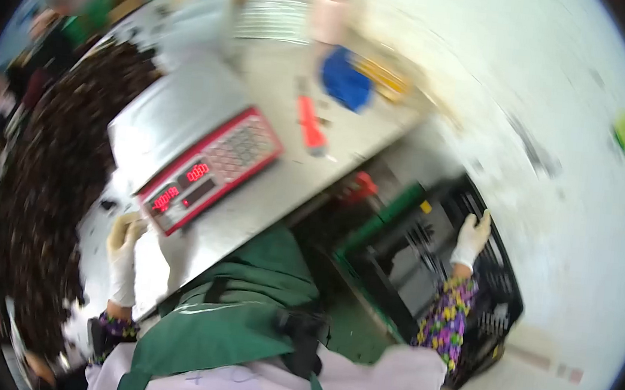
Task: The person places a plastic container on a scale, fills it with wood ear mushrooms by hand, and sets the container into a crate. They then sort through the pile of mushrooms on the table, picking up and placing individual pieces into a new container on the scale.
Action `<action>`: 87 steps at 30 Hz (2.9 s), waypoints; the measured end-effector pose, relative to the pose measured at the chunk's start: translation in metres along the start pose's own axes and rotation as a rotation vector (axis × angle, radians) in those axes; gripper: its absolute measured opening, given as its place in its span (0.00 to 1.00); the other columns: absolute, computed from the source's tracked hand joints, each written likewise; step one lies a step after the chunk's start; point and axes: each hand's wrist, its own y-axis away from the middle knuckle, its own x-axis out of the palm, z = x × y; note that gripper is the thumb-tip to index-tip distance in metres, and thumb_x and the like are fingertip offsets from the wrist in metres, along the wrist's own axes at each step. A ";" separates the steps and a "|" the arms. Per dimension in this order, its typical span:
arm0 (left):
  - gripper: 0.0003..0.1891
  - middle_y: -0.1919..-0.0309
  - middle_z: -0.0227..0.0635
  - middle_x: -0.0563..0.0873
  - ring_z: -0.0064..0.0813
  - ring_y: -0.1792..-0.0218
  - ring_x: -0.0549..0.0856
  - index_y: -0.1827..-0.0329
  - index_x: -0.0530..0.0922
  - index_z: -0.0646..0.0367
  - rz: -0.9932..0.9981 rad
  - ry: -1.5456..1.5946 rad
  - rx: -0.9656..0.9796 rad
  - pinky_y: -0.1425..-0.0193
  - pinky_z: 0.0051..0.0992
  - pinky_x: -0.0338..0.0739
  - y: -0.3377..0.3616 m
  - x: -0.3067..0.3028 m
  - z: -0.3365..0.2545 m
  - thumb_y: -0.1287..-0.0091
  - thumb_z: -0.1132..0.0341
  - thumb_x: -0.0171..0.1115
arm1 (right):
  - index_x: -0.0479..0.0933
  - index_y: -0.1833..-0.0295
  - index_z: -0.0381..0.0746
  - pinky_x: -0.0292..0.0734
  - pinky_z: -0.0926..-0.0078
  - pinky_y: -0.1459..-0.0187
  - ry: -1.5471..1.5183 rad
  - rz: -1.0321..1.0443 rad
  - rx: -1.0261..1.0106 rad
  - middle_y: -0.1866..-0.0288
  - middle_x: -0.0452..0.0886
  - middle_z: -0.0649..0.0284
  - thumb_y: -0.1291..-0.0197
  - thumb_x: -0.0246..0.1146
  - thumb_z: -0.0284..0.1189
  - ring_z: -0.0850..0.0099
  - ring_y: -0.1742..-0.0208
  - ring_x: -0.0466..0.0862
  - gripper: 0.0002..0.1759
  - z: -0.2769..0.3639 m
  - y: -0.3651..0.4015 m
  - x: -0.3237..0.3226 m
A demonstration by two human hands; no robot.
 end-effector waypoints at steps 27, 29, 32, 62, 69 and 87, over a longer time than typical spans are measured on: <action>0.11 0.50 0.34 0.85 0.43 0.47 0.83 0.55 0.84 0.50 -0.772 -0.866 -0.095 0.43 0.44 0.75 0.114 -0.081 0.105 0.41 0.66 0.70 | 0.83 0.50 0.31 0.76 0.61 0.44 -0.231 0.817 -1.015 0.54 0.88 0.50 0.28 0.58 0.41 0.60 0.48 0.86 0.21 0.738 -0.073 0.296; 0.12 0.50 0.34 0.85 0.43 0.46 0.82 0.54 0.84 0.50 -0.770 -0.860 -0.113 0.42 0.44 0.74 0.113 -0.081 0.104 0.41 0.66 0.71 | 0.83 0.44 0.33 0.76 0.63 0.43 -0.396 0.679 -0.907 0.49 0.87 0.52 0.27 0.58 0.44 0.63 0.47 0.85 0.24 0.720 -0.113 0.284; 0.13 0.48 0.42 0.84 0.45 0.44 0.82 0.53 0.85 0.51 -0.791 -0.726 -0.041 0.41 0.43 0.75 0.105 -0.097 0.112 0.41 0.66 0.72 | 0.79 0.37 0.35 0.76 0.65 0.41 -1.057 0.640 -0.369 0.42 0.85 0.56 0.25 0.58 0.48 0.62 0.45 0.84 0.28 0.719 -0.051 0.189; 0.20 0.37 0.52 0.77 0.54 0.37 0.77 0.42 0.83 0.55 -0.699 -0.677 0.155 0.30 0.47 0.69 0.073 -0.170 0.097 0.39 0.68 0.71 | 0.78 0.34 0.44 0.70 0.53 0.33 -0.714 1.101 -1.561 0.35 0.74 0.54 0.46 0.70 0.27 0.51 0.34 0.73 0.30 0.527 0.418 -0.003; 0.15 0.54 0.33 0.88 0.40 0.50 0.85 0.48 0.87 0.48 -0.602 -0.856 0.101 0.45 0.39 0.79 0.016 -0.236 0.132 0.38 0.69 0.68 | 0.78 0.34 0.44 0.68 0.53 0.31 -0.694 1.042 -1.474 0.34 0.74 0.53 0.46 0.70 0.27 0.51 0.33 0.72 0.30 0.535 0.430 0.019; 0.10 0.56 0.33 0.90 0.23 0.53 0.85 0.47 0.86 0.62 -0.476 -0.138 -0.174 0.42 0.26 0.78 0.094 -0.205 0.118 0.29 0.74 0.64 | 0.82 0.42 0.45 0.69 0.54 0.33 -0.760 1.004 -1.478 0.37 0.77 0.57 0.47 0.69 0.24 0.53 0.33 0.74 0.24 0.553 0.440 0.011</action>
